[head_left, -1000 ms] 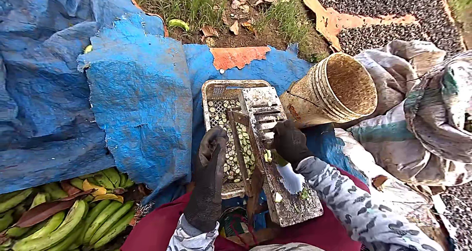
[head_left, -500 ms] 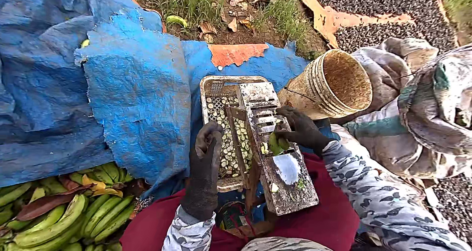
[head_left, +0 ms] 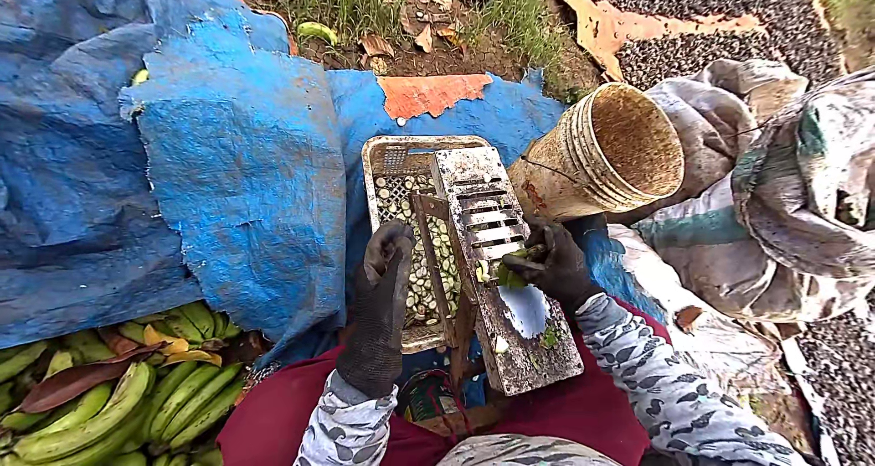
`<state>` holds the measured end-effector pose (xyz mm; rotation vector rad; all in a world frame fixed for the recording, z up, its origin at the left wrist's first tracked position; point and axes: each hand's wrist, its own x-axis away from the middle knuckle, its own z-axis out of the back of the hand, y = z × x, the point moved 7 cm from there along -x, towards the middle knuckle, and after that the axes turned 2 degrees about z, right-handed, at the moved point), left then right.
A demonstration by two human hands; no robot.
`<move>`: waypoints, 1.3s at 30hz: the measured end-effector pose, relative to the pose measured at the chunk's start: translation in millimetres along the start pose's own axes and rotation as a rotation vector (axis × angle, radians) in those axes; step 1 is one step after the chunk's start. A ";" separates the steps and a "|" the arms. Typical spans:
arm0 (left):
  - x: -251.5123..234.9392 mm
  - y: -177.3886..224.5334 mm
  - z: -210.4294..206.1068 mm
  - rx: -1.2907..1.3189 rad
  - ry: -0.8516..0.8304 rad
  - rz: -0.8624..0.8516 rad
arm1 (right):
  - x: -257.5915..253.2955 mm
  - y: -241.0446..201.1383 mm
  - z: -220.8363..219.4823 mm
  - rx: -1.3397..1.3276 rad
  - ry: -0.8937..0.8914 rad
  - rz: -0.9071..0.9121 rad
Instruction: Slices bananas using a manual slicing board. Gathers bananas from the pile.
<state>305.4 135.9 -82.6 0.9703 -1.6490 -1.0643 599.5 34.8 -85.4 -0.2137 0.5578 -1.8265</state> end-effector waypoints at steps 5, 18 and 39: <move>-2.5 0.7 1.3 0.006 0.003 -0.012 | 3.9 -3.0 -5.7 -0.164 0.038 0.059; -3.4 1.1 1.5 0.018 0.008 -0.007 | 56.8 -36.5 12.9 0.215 0.093 0.384; -5.0 -2.7 -5.0 0.060 -0.019 -0.015 | -15.0 -14.2 -24.4 0.275 0.075 0.125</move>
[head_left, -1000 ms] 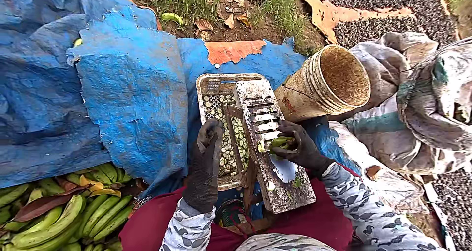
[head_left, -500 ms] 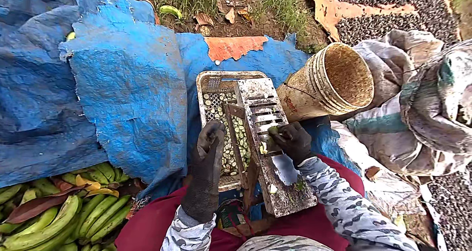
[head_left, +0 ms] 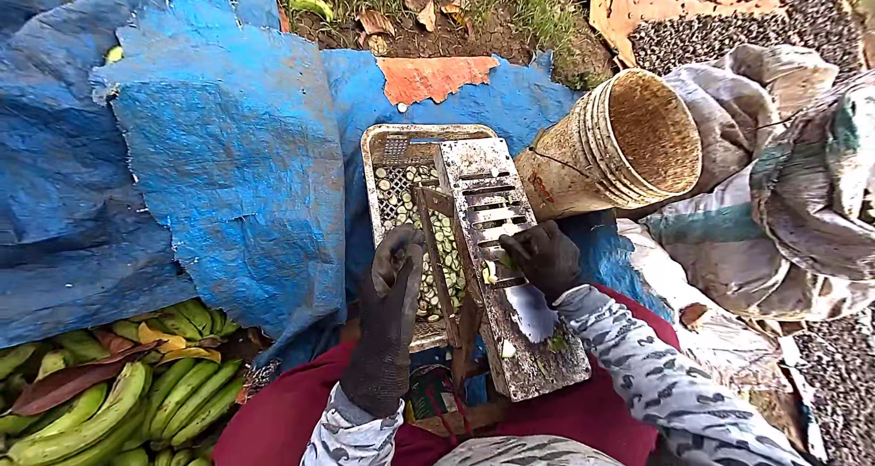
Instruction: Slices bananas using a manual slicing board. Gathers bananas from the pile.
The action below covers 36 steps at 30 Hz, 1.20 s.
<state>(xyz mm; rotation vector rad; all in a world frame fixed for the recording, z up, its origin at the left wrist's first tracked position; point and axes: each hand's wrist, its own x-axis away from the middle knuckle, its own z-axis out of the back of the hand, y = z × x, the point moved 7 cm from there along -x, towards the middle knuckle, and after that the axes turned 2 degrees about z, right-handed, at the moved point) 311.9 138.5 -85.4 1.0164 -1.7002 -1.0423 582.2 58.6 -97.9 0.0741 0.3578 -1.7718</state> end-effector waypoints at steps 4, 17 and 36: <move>2.2 11.2 8.5 -0.035 0.040 -0.012 | -43.2 9.2 -18.8 0.074 -0.140 -0.099; 0.7 8.5 6.6 -0.022 0.042 0.001 | -11.9 -1.8 -1.9 -0.008 -0.264 -0.033; 4.3 -3.9 3.2 -0.054 0.026 0.013 | -36.5 -3.3 -29.8 0.157 -0.409 -0.116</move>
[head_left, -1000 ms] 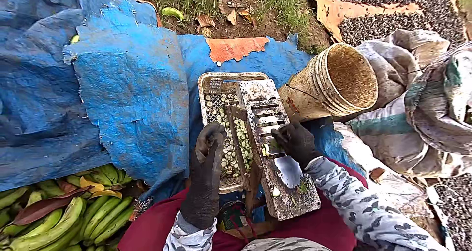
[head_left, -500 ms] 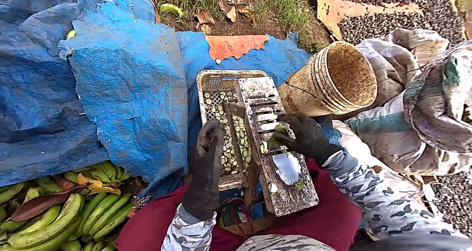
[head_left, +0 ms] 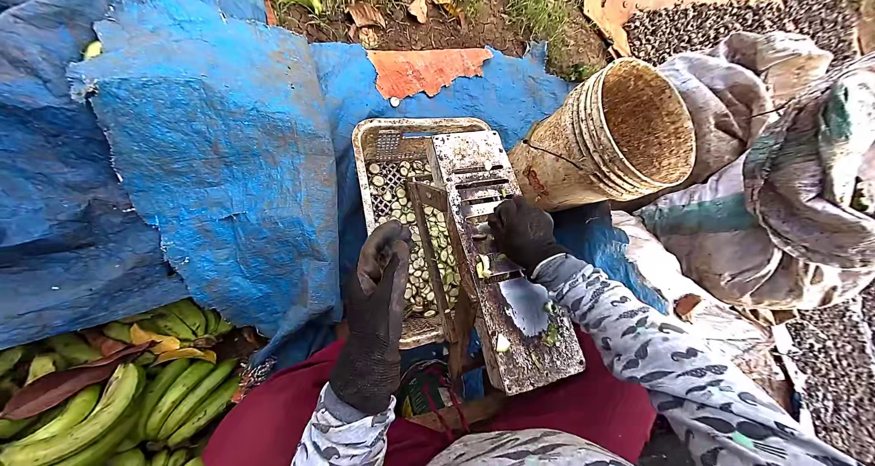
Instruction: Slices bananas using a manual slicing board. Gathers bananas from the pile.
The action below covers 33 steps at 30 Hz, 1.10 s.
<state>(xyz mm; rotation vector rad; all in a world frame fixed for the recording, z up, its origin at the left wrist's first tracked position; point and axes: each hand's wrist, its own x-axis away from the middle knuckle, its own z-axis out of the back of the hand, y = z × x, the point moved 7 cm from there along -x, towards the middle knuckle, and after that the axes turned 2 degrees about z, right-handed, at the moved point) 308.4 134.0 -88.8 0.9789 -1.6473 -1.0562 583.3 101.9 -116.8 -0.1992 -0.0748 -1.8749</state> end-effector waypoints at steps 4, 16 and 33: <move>-1.0 11.2 7.5 0.010 0.035 -0.016 | -11.3 1.1 0.1 -0.048 -0.021 0.095; -2.6 12.4 0.1 0.002 0.022 -0.104 | 62.2 8.9 22.9 -0.102 0.290 0.359; 2.3 9.7 -1.6 -0.054 0.021 -0.073 | -4.5 9.3 0.0 0.110 0.010 0.273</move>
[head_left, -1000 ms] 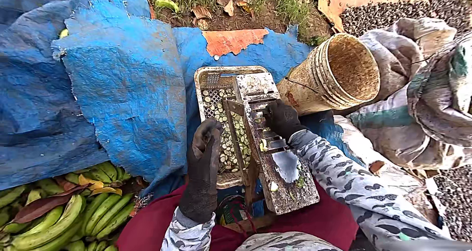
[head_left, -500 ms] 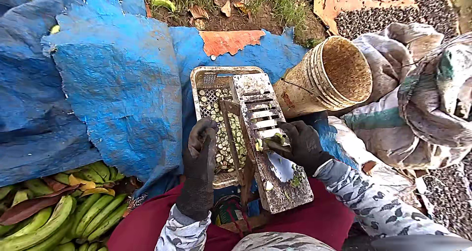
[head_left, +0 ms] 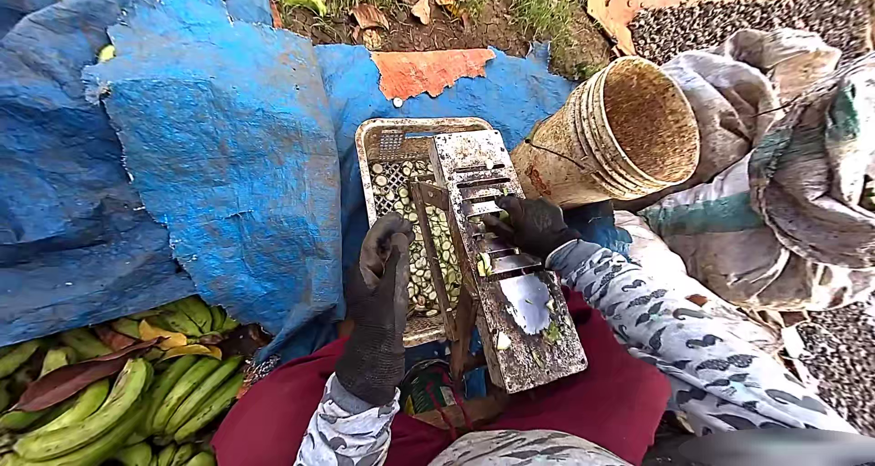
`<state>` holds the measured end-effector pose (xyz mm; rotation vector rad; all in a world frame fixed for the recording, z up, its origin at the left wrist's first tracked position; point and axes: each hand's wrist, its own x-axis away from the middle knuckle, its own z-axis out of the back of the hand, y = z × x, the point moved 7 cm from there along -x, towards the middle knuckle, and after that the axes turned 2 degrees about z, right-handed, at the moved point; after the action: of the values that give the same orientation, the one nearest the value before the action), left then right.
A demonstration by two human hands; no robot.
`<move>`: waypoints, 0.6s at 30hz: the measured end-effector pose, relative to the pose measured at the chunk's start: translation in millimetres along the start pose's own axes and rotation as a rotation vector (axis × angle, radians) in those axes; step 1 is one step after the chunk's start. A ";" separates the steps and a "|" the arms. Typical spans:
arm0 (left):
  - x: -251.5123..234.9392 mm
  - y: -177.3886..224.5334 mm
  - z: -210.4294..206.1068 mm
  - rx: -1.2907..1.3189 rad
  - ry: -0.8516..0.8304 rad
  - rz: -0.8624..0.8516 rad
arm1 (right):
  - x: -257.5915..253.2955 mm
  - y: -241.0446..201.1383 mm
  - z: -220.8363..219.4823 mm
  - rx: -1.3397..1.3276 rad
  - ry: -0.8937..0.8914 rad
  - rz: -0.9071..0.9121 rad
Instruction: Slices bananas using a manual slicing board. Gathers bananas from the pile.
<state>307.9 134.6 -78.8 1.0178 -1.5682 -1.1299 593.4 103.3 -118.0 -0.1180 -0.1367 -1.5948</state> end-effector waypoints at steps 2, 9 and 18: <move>-0.3 5.4 2.4 0.019 0.003 -0.023 | -26.0 16.9 6.3 -0.064 -0.175 -0.123; -4.8 4.7 4.0 0.034 0.004 -0.024 | -19.0 20.0 21.3 -0.075 -0.156 0.036; -4.3 4.7 2.5 0.035 0.004 -0.024 | 50.2 -16.4 5.9 -0.080 -0.009 0.012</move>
<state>306.0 140.4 -75.5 1.0637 -1.5814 -1.1194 575.5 55.1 -104.3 -0.1878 -0.0786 -1.5881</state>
